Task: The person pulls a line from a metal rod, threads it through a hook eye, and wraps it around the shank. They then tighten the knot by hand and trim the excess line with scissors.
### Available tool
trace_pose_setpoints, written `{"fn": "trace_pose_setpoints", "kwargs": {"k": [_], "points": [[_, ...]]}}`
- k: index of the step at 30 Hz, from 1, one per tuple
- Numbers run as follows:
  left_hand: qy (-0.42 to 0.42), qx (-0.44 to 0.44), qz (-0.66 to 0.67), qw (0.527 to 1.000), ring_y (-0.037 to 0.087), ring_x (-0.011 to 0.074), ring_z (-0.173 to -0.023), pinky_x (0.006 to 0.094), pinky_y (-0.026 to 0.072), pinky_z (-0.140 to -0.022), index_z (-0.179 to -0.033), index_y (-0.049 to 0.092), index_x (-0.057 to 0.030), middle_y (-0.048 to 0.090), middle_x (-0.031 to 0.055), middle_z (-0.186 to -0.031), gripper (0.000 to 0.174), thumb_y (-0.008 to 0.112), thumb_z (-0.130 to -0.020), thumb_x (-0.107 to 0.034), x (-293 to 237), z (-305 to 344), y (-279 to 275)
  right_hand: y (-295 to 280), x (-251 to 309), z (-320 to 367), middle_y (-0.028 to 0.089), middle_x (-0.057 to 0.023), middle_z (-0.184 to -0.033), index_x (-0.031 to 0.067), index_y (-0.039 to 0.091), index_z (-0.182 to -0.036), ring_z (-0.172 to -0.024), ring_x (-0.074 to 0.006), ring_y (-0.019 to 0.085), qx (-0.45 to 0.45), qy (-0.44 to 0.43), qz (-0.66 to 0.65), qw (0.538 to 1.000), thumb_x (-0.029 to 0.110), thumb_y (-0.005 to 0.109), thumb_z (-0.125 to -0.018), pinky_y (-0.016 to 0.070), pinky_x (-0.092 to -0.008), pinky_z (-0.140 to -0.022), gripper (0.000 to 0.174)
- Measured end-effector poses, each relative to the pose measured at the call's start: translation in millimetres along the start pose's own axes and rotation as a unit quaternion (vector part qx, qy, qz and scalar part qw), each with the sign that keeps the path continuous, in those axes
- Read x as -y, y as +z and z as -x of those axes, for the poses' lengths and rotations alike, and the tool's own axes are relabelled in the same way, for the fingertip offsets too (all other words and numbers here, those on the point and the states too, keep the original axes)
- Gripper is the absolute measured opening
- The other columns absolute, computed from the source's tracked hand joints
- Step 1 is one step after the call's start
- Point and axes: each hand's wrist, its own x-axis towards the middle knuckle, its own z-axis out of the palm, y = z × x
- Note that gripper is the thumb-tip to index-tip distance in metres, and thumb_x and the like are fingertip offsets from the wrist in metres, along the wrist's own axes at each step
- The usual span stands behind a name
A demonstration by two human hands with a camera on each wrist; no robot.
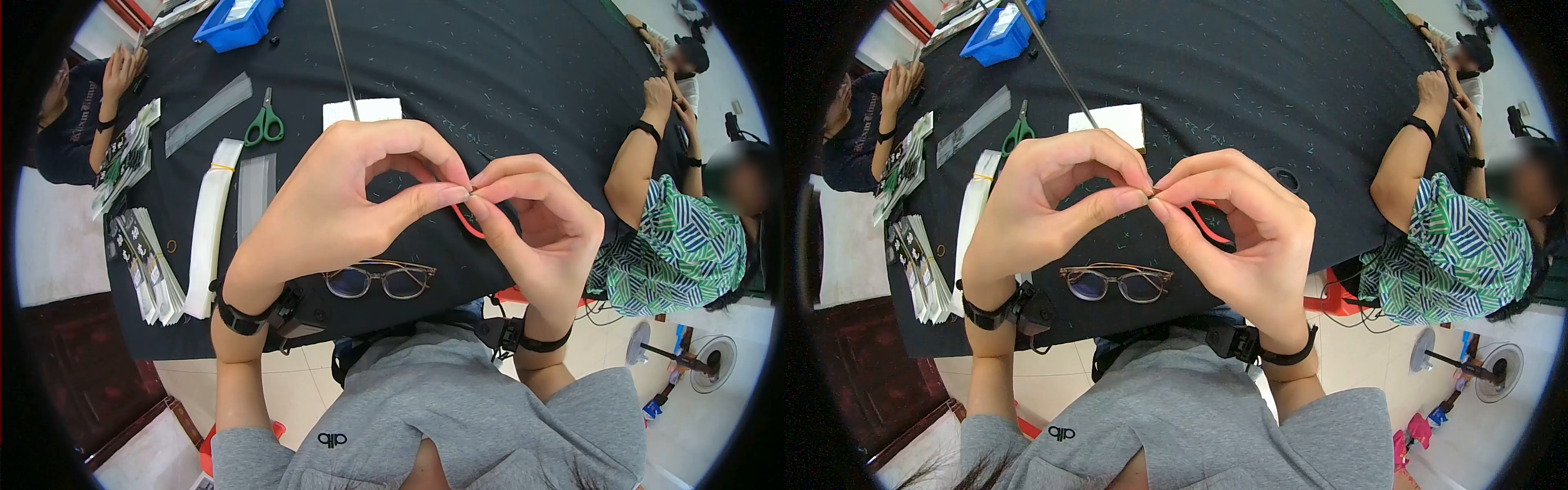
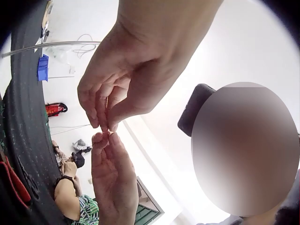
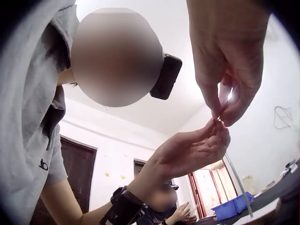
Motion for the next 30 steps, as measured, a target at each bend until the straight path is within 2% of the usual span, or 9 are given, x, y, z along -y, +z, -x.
{"fn": "trace_pose_setpoints", "kwargs": {"k": [7,9,12,16,18,23,30], "points": [[0.003,-0.009,0.063,0.998,0.060,0.0129,-0.090,0.0266,0.0486,-0.083,-0.096,0.062,0.0033,0.062,0.0072,-0.093,0.012,0.065,-0.086,-0.003,3.8,-3.2,-0.6,-4.2,-2.7,-4.1,0.065,-0.0113,-0.092,-0.0041,0.067,-0.085,-0.083,-0.0131,0.063,0.026,-0.016,-0.009,0.999,-0.012,0.069,-0.074,0.0515,-0.0229,-0.072,0.014],[-0.025,0.049,0.088,0.995,0.060,0.0123,-0.090,0.0257,0.0483,-0.083,-0.097,0.062,0.0025,0.062,0.0059,-0.092,0.012,0.065,-0.087,-0.003,5.2,-4.7,-7.1,-7.0,-2.5,-5.9,0.065,-0.0114,-0.091,-0.0036,0.067,-0.085,-0.082,-0.0135,0.064,0.042,-0.022,-0.003,0.999,-0.012,0.069,-0.073,0.0518,-0.0231,-0.071,0.015],[-0.063,0.085,0.108,0.989,0.060,0.0119,-0.091,0.0251,0.0478,-0.083,-0.098,0.062,0.0023,0.063,0.0056,-0.093,0.013,0.065,-0.087,-0.003,5.6,-4.9,-14.5,-12.6,-2.6,-9.1,0.066,-0.0116,-0.089,-0.0026,0.068,-0.083,-0.080,-0.0146,0.064,0.068,-0.035,0.002,0.997,-0.012,0.071,-0.070,0.0521,-0.0237,-0.070,0.016],[-0.067,0.088,0.115,0.987,0.060,0.0123,-0.090,0.0253,0.0477,-0.083,-0.098,0.062,0.0028,0.063,0.0066,-0.095,0.013,0.065,-0.087,-0.004,8.1,-4.7,-12.3,-16.2,-2.3,-12.4,0.067,-0.0113,-0.088,-0.0019,0.067,-0.081,-0.079,-0.0154,0.065,0.097,-0.056,0.022,0.993,-0.011,0.073,-0.069,0.0523,-0.0242,-0.070,0.016],[-0.033,0.112,0.089,0.989,0.061,0.0127,-0.089,0.0258,0.0477,-0.083,-0.097,0.063,0.0032,0.064,0.0075,-0.094,0.014,0.067,-0.086,-0.005,14.2,-4.0,-12.7,-17.4,-2.0,-14.4,0.067,-0.0108,-0.087,-0.0015,0.067,-0.080,-0.078,-0.0155,0.066,0.100,-0.065,0.034,0.992,-0.011,0.073,-0.068,0.0523,-0.0242,-0.069,0.016],[-0.021,0.103,0.028,0.994,0.062,0.0125,-0.084,0.0256,0.0480,-0.081,-0.092,0.067,0.0034,0.068,0.0087,-0.089,0.012,0.069,-0.084,-0.005,6.4,-4.7,-9.8,-20.6,1.2,-18.9,0.068,-0.0087,-0.081,0.0023,0.067,-0.079,-0.074,-0.0164,0.067,0.121,-0.110,0.114,0.980,-0.006,0.074,-0.067,0.0521,-0.0240,-0.066,0.016],[0.033,0.100,-0.019,0.994,0.063,0.0118,-0.080,0.0241,0.0478,-0.075,-0.088,0.069,0.0032,0.069,0.0104,-0.086,0.010,0.070,-0.082,-0.004,9.5,-4.2,-10.8,-23.2,1.6,-21.8,0.068,-0.0078,-0.082,0.0029,0.067,-0.080,-0.073,-0.0163,0.067,0.162,-0.105,0.091,0.977,-0.005,0.074,-0.068,0.0523,-0.0238,-0.065,0.016]]}}
